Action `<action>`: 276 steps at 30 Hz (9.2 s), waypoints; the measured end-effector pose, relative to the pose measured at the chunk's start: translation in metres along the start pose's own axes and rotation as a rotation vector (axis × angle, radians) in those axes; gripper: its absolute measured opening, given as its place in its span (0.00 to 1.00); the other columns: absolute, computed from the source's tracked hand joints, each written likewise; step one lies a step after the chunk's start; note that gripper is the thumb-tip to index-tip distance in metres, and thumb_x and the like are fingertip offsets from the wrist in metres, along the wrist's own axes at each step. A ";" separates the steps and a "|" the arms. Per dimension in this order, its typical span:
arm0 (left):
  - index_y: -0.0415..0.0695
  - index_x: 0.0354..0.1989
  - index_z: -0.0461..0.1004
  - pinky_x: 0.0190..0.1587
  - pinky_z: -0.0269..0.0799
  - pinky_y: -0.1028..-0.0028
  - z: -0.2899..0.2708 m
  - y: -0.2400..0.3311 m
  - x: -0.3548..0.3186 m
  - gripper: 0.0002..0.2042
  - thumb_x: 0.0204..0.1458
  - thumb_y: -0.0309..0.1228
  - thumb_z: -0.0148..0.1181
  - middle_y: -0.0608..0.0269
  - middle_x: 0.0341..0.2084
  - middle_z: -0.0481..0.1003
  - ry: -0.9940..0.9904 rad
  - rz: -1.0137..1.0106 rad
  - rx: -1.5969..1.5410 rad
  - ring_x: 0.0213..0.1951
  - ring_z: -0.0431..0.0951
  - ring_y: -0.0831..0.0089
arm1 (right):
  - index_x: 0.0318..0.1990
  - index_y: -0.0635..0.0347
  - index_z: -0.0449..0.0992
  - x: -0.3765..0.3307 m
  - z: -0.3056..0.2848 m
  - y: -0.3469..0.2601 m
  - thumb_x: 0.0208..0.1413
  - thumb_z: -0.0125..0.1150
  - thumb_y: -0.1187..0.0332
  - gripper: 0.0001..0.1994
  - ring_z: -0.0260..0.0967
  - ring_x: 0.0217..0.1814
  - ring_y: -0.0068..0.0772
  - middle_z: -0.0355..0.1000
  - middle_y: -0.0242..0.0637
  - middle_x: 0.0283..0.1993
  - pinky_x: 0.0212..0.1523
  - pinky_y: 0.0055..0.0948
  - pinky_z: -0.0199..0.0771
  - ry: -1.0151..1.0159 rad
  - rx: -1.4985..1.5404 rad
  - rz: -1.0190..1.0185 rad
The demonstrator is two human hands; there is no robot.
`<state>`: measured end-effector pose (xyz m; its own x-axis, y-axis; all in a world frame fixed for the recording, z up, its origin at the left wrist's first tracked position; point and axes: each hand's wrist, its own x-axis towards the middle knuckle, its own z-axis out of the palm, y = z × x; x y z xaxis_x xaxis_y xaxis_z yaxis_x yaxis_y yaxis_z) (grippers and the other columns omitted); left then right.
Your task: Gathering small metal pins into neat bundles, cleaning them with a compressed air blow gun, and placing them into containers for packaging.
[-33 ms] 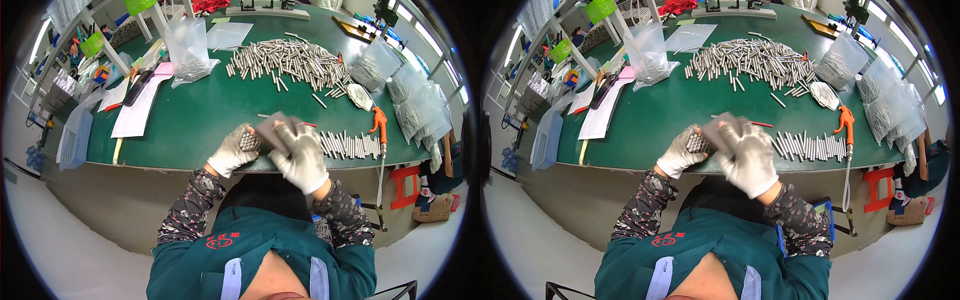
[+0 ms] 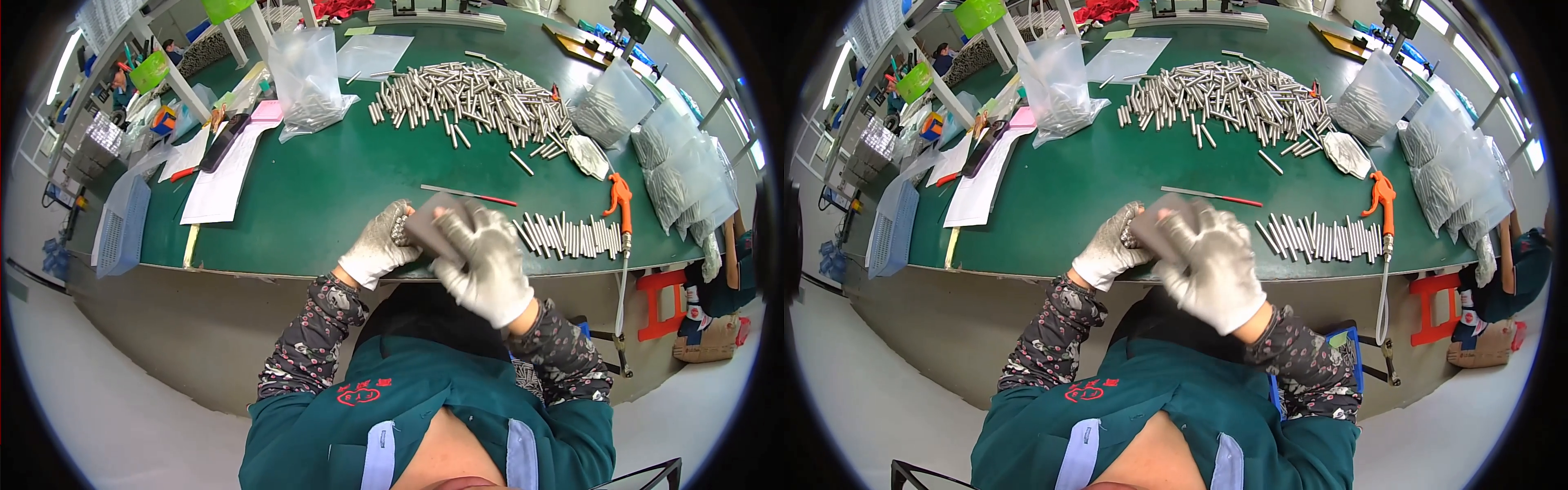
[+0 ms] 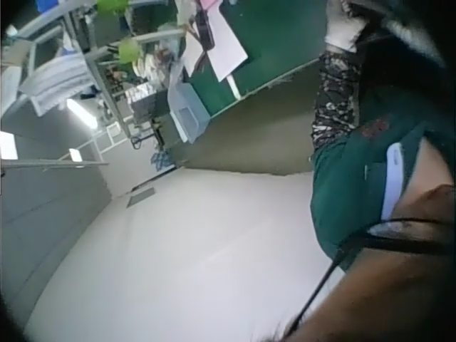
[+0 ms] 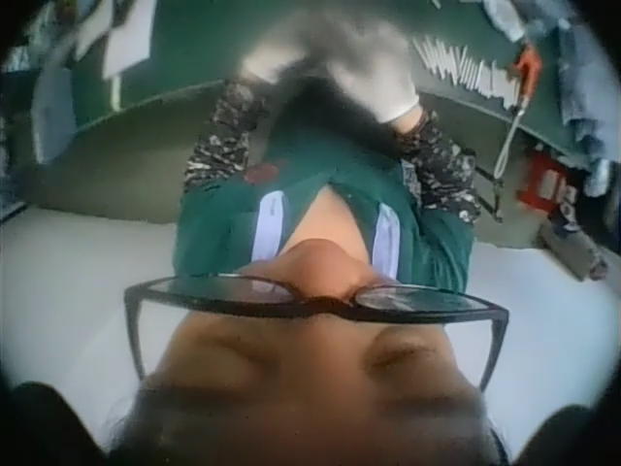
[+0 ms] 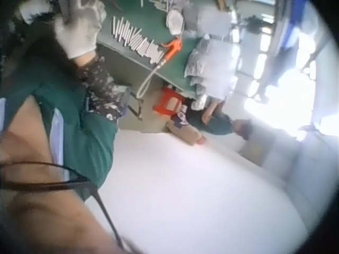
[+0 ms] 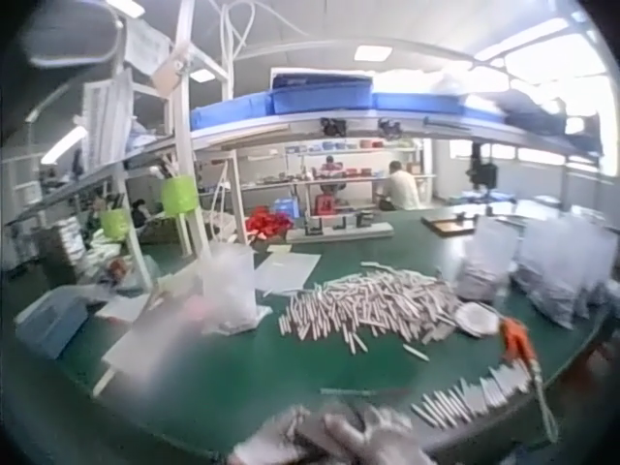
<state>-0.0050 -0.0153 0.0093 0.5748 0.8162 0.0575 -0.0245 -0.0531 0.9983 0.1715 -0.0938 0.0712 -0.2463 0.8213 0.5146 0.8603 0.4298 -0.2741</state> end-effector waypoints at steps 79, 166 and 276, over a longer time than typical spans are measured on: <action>0.39 0.50 0.65 0.57 0.56 0.61 -0.036 0.003 -0.058 0.28 0.38 0.36 0.63 0.53 0.49 0.65 0.526 0.382 0.874 0.55 0.61 0.55 | 0.25 0.61 0.71 0.047 0.085 -0.001 0.49 0.55 0.67 0.08 0.66 0.20 0.22 0.68 0.33 0.21 0.22 0.23 0.65 0.187 1.052 0.673; 0.39 0.38 0.72 0.37 0.69 0.77 0.123 -0.117 -0.047 0.17 0.37 0.26 0.68 0.65 0.30 0.74 0.099 -0.236 -0.067 0.31 0.73 0.76 | 0.37 0.60 0.70 -0.159 0.165 0.015 0.57 0.37 0.64 0.14 0.69 0.38 0.36 0.71 0.41 0.36 0.44 0.34 0.71 0.495 2.439 1.672; 0.41 0.28 0.66 0.29 0.64 0.80 0.088 -0.140 -0.078 0.13 0.34 0.20 0.63 0.70 0.20 0.67 -0.428 -0.587 0.018 0.25 0.67 0.82 | 0.21 0.60 0.76 -0.140 -0.050 0.082 0.41 0.56 0.43 0.25 0.68 0.20 0.48 0.68 0.47 0.16 0.26 0.38 0.68 -1.153 0.058 0.910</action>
<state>0.0260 -0.1221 -0.1358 0.7589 0.4162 -0.5008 0.3982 0.3119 0.8626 0.2986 -0.1922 0.0169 0.1228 0.6374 -0.7607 0.8984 -0.3971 -0.1878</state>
